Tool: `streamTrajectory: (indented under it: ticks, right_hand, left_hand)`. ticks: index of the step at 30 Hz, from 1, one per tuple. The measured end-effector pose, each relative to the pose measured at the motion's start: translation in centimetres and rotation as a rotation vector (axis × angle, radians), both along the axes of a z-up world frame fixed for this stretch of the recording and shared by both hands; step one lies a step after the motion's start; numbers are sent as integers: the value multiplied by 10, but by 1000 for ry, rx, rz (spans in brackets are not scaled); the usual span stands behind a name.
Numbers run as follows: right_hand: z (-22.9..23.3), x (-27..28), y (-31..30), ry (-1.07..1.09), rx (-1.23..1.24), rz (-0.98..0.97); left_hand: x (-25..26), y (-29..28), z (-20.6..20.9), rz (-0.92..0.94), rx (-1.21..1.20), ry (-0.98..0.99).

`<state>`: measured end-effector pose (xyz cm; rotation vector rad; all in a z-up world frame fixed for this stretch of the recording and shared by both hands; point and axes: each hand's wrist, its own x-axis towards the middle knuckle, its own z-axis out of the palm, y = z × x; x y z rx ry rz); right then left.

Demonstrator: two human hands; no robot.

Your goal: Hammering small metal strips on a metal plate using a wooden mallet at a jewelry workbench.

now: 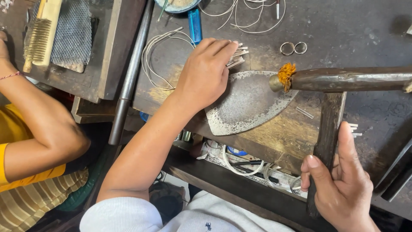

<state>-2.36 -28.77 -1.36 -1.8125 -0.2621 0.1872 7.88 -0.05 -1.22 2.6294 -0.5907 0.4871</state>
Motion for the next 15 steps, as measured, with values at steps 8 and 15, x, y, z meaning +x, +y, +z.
streamTrajectory:
  ticks: [8, 15]
  right_hand:
    - [0, 0, 1, -7, -25, 0]
    - [0, 2, 3, -75, 35, 5]
  left_hand:
    - [9, 2, 5, 67, -4, 141]
    - [21, 5, 6, -59, -21, 148]
